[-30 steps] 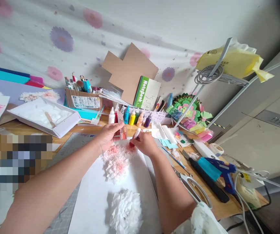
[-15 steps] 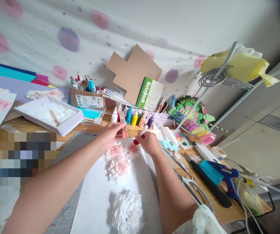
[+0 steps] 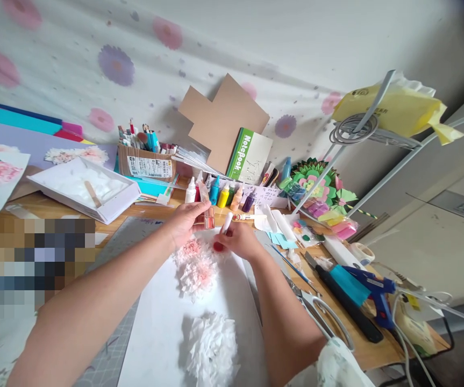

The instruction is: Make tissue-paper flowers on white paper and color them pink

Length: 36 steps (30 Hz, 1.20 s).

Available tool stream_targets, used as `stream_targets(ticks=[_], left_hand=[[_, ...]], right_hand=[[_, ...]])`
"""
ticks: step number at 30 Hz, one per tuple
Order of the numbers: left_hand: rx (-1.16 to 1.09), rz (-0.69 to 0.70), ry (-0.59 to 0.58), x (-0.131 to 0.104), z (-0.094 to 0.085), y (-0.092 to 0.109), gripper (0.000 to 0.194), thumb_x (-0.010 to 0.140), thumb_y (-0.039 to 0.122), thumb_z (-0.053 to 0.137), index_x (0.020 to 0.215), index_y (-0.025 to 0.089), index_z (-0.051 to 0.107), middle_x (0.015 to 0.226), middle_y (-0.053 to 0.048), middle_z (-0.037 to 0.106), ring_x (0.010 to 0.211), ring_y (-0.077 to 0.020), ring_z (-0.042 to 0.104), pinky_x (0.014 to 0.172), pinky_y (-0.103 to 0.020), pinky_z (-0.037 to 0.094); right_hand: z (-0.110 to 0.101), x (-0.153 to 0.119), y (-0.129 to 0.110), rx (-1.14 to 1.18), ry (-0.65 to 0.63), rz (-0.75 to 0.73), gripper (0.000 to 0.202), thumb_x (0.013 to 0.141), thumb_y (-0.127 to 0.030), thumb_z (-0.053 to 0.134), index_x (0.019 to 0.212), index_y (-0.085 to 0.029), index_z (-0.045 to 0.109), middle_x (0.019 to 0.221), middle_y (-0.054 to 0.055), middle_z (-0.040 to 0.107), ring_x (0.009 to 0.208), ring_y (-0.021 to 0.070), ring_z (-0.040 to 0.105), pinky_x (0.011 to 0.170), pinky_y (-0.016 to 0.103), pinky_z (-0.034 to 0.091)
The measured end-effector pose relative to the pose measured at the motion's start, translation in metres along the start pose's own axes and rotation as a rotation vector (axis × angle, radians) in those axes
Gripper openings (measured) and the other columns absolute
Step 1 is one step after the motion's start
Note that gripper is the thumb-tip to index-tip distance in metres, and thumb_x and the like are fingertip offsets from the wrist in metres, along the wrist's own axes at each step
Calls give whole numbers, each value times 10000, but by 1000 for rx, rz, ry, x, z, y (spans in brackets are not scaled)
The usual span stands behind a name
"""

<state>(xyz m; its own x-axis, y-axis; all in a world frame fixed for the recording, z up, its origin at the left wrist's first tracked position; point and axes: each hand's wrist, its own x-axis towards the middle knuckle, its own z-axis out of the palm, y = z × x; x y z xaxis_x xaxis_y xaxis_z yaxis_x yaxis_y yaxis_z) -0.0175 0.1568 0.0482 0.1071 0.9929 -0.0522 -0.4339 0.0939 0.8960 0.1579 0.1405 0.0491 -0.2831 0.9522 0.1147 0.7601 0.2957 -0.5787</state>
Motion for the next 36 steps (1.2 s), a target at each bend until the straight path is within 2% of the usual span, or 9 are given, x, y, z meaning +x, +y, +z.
stream_targets(ticks=[9,13,15,19,23,27,30,34,36], left_hand=[[16,-41,-25,-1,0,-2,397,583,443,827,825,146,721,717,-34,679,650,-133,608,582,-240,522],[41,-84,-95,-4,2,-3,432,584,461,823,847,135,714,731,-39,678,668,-142,619,606,-259,529],[46,-94,-143,-6,5,-3,460,577,479,822,851,128,711,750,-51,685,695,-163,636,641,-286,539],[55,-82,-149,-9,7,-5,471,567,480,828,875,144,710,750,-41,689,673,-156,636,623,-276,531],[72,-81,-193,-9,7,-5,452,612,497,797,875,139,711,805,-68,708,724,-178,657,664,-298,542],[58,-71,-124,-8,6,-6,447,560,471,835,841,144,714,751,-35,685,663,-143,624,614,-270,535],[52,-68,-134,-7,6,-6,456,570,483,827,855,145,717,760,-39,686,686,-154,633,637,-287,545],[74,-67,-116,-7,6,-5,443,549,468,842,829,148,717,726,-25,675,635,-133,616,574,-248,521],[63,-74,-123,-8,6,-5,442,557,473,836,835,150,717,730,-26,679,650,-141,625,608,-271,539]], right_hand=[[-8,0,9,46,82,31,143,669,-205,669,560,-169,584,570,-3,608,533,112,511,506,218,329],[-4,1,6,207,248,3,230,852,-341,496,756,-163,603,693,33,663,607,130,571,571,226,416],[-3,1,3,318,303,-64,267,870,-383,476,791,-164,606,709,33,664,632,136,589,602,235,440],[-2,0,-1,183,278,-33,198,760,-293,624,610,-168,589,591,18,624,570,140,562,568,243,402],[-3,0,1,255,310,-51,202,839,-312,561,729,-163,643,692,37,681,628,142,602,594,234,421],[-4,1,1,124,237,6,178,783,-271,634,643,-162,625,612,26,641,585,143,570,565,235,384],[-5,1,2,179,245,-13,201,835,-308,574,714,-163,642,662,31,657,603,138,572,567,231,381],[-5,0,2,146,169,-7,185,749,-271,650,606,-167,594,569,9,603,546,130,525,536,234,347],[-5,0,3,180,203,-4,193,802,-301,594,666,-166,607,615,19,623,571,131,541,549,234,365]])
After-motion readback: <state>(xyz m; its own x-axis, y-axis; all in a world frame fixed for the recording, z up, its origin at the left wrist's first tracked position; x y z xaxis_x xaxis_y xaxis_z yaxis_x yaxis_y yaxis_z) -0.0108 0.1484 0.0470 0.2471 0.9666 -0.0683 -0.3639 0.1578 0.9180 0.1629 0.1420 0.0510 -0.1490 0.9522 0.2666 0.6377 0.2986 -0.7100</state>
